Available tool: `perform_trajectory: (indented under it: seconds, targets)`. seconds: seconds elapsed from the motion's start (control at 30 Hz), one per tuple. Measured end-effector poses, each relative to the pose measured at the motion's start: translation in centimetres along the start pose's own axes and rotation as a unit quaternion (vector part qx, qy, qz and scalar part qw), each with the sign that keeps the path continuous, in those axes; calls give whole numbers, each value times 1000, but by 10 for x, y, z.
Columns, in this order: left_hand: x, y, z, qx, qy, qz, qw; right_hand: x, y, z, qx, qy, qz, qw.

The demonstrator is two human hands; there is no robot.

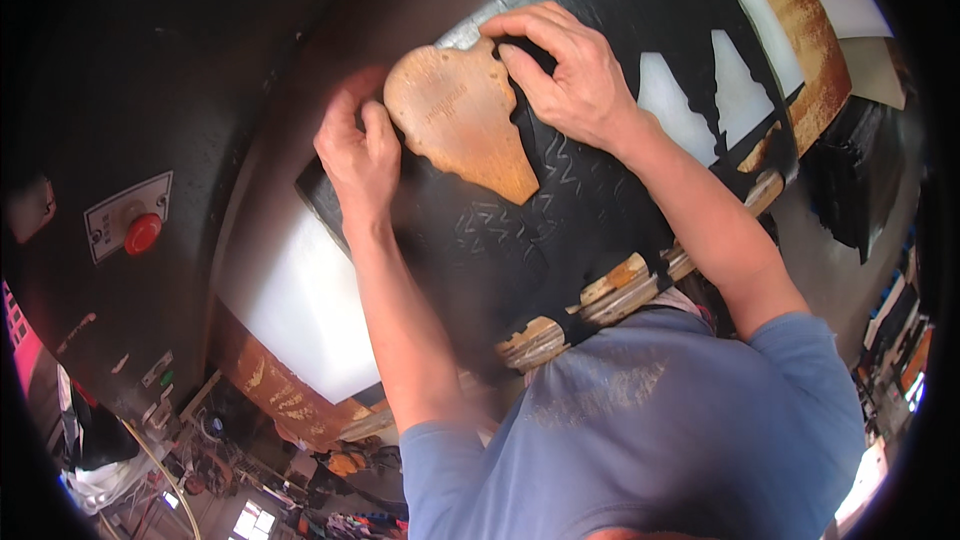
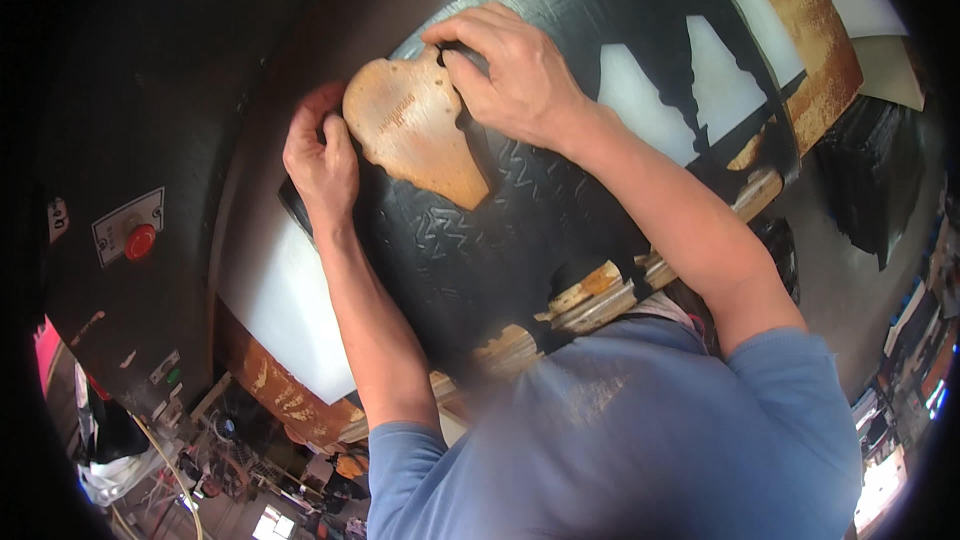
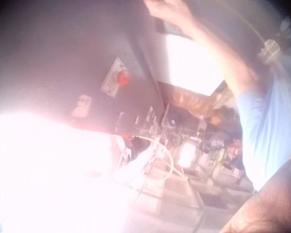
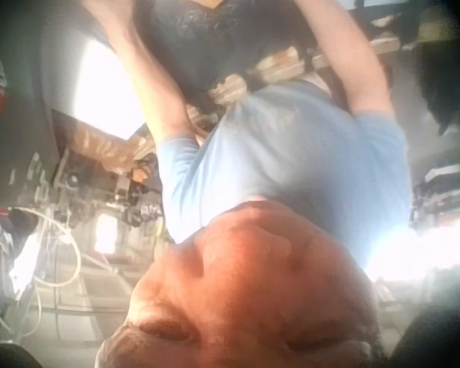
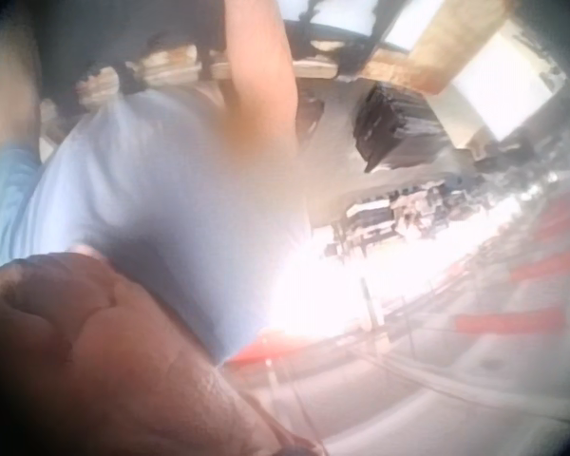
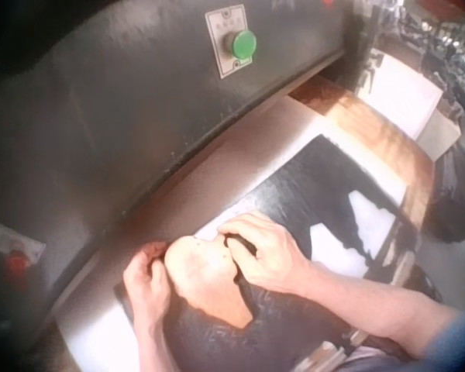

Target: The person places a black plastic bag on a table, then moves to a machine and positions a black sheet with cutouts on its surface. They use a wooden tool to press and smooth the sheet, then peel away cutout pieces and place them into a bin. The person repeats the pressing and peeling steps on the same sheet.

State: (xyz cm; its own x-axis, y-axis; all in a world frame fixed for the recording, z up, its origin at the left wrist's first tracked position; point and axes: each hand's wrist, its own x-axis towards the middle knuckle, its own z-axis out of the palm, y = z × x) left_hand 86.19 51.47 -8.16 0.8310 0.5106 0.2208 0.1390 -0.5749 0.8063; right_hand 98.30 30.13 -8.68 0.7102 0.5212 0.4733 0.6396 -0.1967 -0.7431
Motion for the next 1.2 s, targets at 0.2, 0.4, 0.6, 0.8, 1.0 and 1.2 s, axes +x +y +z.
perform_trajectory:
  seconds: [0.2, 0.4, 0.6, 0.8, 1.0, 1.2]
  targets:
    - [-3, -11, -1, -14, -10, 27, 999, -2, 1, 0, 1, 4, 22, 1000]
    - [-10, -1, 3, -123, 21, -1, 992, 0, 9, 1, 92, 27, -41, 995]
    - [-48, 10, 4, -2, 23, 20, 1000, -3, 18, 6, 113, 32, -56, 991]
    - [-47, 2, 3, 30, 10, 41, 999, -2, 18, 5, 116, 33, -36, 992]
    - [-49, 6, 4, 33, 11, 41, 999, -3, 16, 0, 121, 48, -29, 991]
    - [-48, 8, 5, 34, 23, 30, 999, -1, 16, 5, 112, 52, -41, 992]
